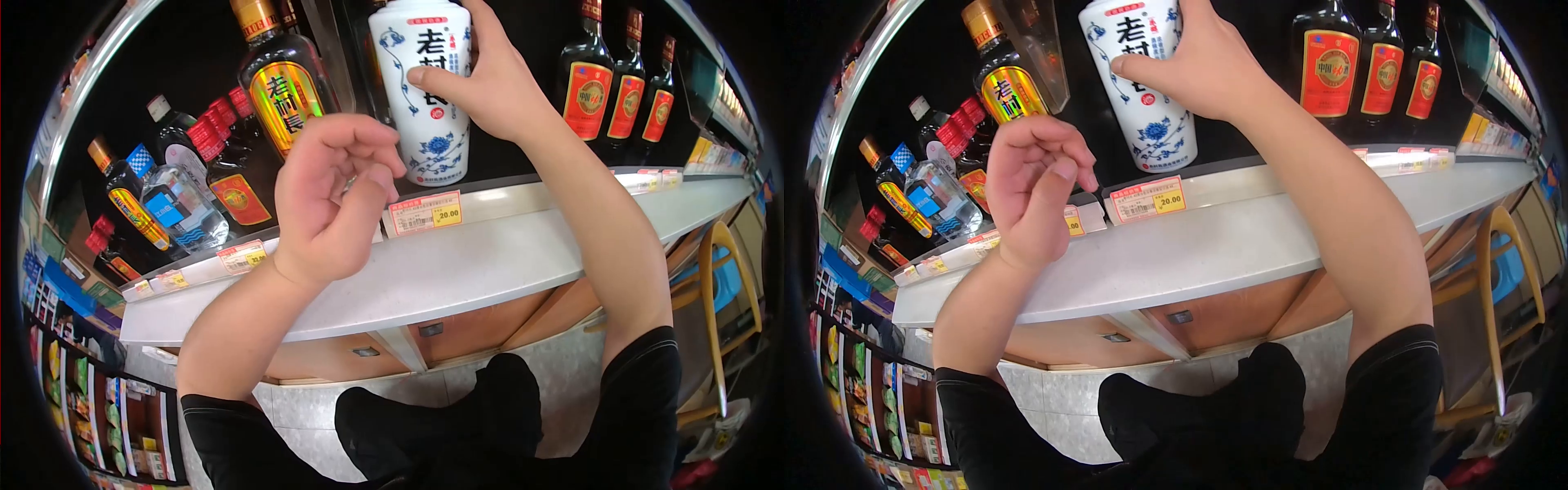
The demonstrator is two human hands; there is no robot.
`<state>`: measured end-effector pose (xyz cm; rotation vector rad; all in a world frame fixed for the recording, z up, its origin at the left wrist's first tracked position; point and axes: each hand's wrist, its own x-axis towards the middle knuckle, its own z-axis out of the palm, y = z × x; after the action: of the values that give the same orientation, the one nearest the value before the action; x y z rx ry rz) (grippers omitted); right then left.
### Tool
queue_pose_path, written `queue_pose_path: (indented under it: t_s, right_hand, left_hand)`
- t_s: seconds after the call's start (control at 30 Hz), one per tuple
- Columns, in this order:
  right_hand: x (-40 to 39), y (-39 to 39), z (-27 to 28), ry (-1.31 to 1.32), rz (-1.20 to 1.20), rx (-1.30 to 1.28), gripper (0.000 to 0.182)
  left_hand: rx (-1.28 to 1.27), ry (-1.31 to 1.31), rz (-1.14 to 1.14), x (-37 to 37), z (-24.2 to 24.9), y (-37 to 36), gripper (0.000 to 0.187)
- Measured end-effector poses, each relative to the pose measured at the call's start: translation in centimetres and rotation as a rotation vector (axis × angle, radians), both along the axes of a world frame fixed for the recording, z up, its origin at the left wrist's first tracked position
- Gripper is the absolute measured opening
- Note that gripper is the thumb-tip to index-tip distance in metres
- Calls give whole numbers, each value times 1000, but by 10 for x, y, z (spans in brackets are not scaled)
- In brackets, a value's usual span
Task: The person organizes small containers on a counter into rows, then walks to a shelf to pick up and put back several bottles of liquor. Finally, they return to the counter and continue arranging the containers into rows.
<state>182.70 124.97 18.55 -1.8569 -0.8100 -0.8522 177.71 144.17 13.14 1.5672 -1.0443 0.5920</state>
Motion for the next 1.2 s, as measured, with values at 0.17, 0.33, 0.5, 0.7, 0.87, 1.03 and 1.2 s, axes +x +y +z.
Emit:
queue_pose_path:
  t_s: [0.17, 0.33, 0.5, 0.7, 0.87, 1.03, 1.2]
  right_hand:
    - [18, -14, 13, 179, -63, -35, 86]
    - [32, -25, 14, 123, 5, -6, 78]
    - [21, -24, 21, 220, -65, 68, 76]
    - [10, -17, 19, 99, -158, 76, 75]
    - [11, -17, 19, 194, -197, 94, 76]
    - [34, -20, 9, 18, -323, 56, 78]
    - [52, -26, 0, 49, -360, 63, 79]
  left_hand:
    - [130, -53, 2, 1, -1, 6, 23]
    - [35, 14, -49, -2, -3, 3, 23]
    - [180, -69, -32, -2, -1, 5, 22]
    - [202, -92, -9, -3, -2, 3, 21]
    - [214, -95, -19, -4, -2, 2, 21]
    - [228, -109, -23, -4, -3, 1, 22]
    - [233, -130, -35, -4, -3, 0, 23]
